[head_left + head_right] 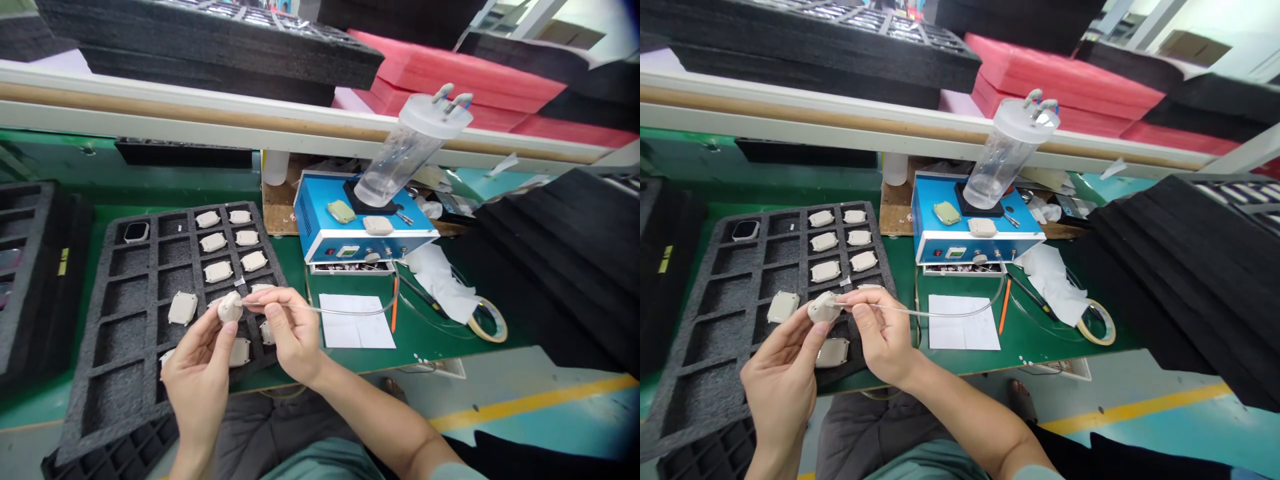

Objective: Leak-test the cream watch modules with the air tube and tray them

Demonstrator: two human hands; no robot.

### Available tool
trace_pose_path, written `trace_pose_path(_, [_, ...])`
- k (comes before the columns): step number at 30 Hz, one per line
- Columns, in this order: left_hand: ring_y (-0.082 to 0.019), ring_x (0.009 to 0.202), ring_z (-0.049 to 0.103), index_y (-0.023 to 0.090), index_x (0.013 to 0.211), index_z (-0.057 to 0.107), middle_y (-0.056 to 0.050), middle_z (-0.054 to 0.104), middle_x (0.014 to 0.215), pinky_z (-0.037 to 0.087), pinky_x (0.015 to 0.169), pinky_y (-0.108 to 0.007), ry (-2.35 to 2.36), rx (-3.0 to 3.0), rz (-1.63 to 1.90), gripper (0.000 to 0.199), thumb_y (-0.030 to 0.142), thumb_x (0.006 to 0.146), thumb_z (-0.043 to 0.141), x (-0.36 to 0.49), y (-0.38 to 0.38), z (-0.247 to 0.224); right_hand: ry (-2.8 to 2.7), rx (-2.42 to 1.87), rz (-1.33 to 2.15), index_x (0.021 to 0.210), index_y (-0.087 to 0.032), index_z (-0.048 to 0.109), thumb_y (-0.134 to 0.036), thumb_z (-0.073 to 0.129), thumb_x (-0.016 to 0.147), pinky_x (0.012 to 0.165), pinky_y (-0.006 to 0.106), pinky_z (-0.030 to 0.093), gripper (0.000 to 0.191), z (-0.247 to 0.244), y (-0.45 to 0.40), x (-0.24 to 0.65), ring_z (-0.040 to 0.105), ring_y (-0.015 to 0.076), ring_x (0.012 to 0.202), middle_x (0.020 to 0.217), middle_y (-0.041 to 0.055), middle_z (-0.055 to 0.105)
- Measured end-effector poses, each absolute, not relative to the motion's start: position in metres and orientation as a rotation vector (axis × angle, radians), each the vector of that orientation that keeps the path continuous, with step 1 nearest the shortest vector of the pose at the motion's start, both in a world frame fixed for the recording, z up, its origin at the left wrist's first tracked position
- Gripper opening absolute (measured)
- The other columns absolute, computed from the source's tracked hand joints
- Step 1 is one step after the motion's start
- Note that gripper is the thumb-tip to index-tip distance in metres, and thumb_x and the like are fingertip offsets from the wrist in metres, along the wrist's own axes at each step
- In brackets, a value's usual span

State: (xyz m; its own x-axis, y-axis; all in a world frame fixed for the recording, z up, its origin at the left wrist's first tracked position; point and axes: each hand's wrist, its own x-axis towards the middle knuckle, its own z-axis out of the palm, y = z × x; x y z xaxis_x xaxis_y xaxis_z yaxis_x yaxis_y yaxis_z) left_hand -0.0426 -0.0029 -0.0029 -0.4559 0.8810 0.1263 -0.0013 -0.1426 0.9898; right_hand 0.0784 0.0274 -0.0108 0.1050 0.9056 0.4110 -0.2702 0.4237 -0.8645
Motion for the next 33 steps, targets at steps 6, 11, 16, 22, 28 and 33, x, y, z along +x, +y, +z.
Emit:
trace_pose_path(6, [-0.023,0.100,0.081,0.023,0.116,0.083,-0.005,0.083,0.114,0.065,0.100,-0.035,1.443,1.013,1.679,0.034,0.028,0.082,0.089,-0.0421,-0.0021,-0.0023,-1.145,-0.693,0.970,0.106,-0.023,0.068,-0.039,0.060,0.105,0.092,0.038,0.069,0.018,-0.0106,0.0279,0.0784,0.080,0.0195,0.102,0.107,0.0082,0.079])
trace_pose_path(11, [-0.021,0.100,0.081,0.024,0.116,0.083,-0.004,0.083,0.114,0.065,0.097,-0.029,1.428,1.011,1.682,0.034,0.027,0.083,0.089,-0.0425,-0.0027,-0.0015,-1.132,-0.681,0.981,0.106,-0.023,0.068,-0.038,0.060,0.105,0.092,0.038,0.069,0.017,-0.0110,0.0279,0.0780,0.080,0.0195,0.101,0.107,0.0078,0.079])
trace_pose_path(16, [-0.024,0.103,0.081,0.024,0.117,0.083,-0.005,0.083,0.116,0.065,0.101,-0.035,1.440,1.013,1.670,0.035,0.028,0.083,0.089,-0.0425,-0.0021,-0.0018,-1.130,-0.697,0.984,0.105,-0.023,0.067,-0.042,0.060,0.105,0.091,0.037,0.069,0.020,-0.0109,0.0283,0.0772,0.080,0.0182,0.096,0.106,0.0072,0.079])
trace_pose_path(22, [-0.024,0.103,0.081,0.024,0.117,0.082,-0.006,0.083,0.117,0.064,0.102,-0.034,1.423,1.018,1.674,0.035,0.028,0.083,0.089,-0.0423,-0.0018,-0.0020,-1.128,-0.694,0.986,0.105,-0.022,0.067,-0.042,0.060,0.105,0.089,0.035,0.069,0.021,-0.0107,0.0281,0.0767,0.080,0.0177,0.095,0.105,0.0074,0.079])
trace_pose_path(28, [-0.023,0.099,0.081,0.022,0.115,0.083,-0.007,0.083,0.114,0.065,0.098,-0.033,1.434,1.027,1.702,0.035,0.030,0.082,0.090,-0.0433,-0.0018,-0.0042,-1.091,-0.665,1.018,0.106,-0.022,0.070,-0.036,0.061,0.105,0.090,0.032,0.068,0.017,-0.0107,0.0270,0.0762,0.080,0.0169,0.098,0.105,0.0067,0.078])
trace_pose_path(33, [-0.023,0.098,0.082,0.022,0.115,0.083,-0.007,0.083,0.113,0.066,0.095,-0.032,1.423,1.030,1.711,0.036,0.030,0.081,0.090,-0.0431,-0.0013,-0.0049,-1.075,-0.639,1.032,0.106,-0.023,0.072,-0.033,0.062,0.105,0.090,0.030,0.067,0.014,-0.0111,0.0275,0.0762,0.080,0.0158,0.098,0.106,0.0049,0.078])
